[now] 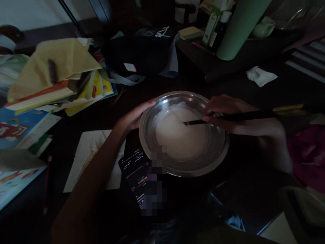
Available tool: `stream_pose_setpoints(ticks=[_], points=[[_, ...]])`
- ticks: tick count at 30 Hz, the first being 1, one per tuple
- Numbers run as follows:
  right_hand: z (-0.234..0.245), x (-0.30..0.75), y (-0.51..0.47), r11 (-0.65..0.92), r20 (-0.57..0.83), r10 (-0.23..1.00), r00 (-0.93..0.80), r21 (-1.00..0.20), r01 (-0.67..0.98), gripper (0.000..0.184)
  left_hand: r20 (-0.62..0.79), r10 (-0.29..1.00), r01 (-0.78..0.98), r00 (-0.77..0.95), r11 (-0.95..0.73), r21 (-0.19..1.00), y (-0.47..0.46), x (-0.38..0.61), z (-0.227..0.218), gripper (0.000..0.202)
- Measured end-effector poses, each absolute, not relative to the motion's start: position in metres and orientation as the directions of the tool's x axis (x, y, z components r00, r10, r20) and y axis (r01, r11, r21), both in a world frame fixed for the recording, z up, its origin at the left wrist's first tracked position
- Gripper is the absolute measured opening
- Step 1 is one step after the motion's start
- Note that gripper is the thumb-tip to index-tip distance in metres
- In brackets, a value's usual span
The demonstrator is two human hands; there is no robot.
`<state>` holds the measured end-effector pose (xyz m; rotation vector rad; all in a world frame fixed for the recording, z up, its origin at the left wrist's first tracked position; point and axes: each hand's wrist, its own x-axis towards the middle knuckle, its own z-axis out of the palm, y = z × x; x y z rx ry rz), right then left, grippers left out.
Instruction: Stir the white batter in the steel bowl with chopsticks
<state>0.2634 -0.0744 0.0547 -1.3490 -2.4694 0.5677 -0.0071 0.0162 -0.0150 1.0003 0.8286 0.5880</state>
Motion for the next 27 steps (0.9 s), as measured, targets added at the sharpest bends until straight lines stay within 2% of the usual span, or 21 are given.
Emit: stream_pose_setpoints(ticks=[4,6,10,12,15,17,21,23,27], points=[[0.056,0.261,-0.073,0.538,-0.056,0.678,-0.733,-0.642,0.546,0.016,-0.307,0.757,-0.092,0.577,0.434,0.896,0.016,-0.007,-0.015,0.025],[0.049,0.251,-0.073,0.530,-0.067,0.629,-0.774,-0.692,0.490,0.017,-0.311,0.755,-0.089,0.577,0.437,0.895,0.017,-0.006,-0.015,0.027],[0.033,0.236,-0.073,0.518,-0.006,0.764,-0.645,-0.589,0.620,0.026,-0.316,0.752,-0.082,0.578,0.439,0.895,0.018,-0.006,-0.016,0.028],[0.033,0.242,-0.073,0.493,0.049,0.836,-0.547,-0.506,0.708,0.025,-0.315,0.750,-0.084,0.582,0.441,0.894,0.018,-0.007,-0.016,0.027],[0.044,0.261,-0.073,0.459,0.096,0.879,-0.467,-0.435,0.775,0.022,-0.303,0.737,-0.090,0.605,0.441,0.893,0.018,-0.008,-0.016,0.026],[0.052,0.271,-0.073,0.471,0.056,0.861,-0.505,-0.459,0.753,0.019,-0.295,0.733,-0.095,0.612,0.439,0.893,0.018,-0.008,-0.016,0.025],[0.055,0.263,-0.073,0.553,-0.043,0.673,-0.739,-0.634,0.541,0.017,-0.302,0.748,-0.086,0.591,0.430,0.899,0.019,-0.007,-0.016,0.023],[0.048,0.249,-0.073,0.562,-0.049,0.628,-0.777,-0.663,0.495,0.020,-0.307,0.752,-0.079,0.584,0.429,0.900,0.019,-0.007,-0.017,0.024],[0.034,0.237,-0.075,0.561,0.029,0.754,-0.657,-0.548,0.620,0.026,-0.331,0.755,-0.069,0.566,0.443,0.894,0.019,-0.007,-0.018,0.025]])
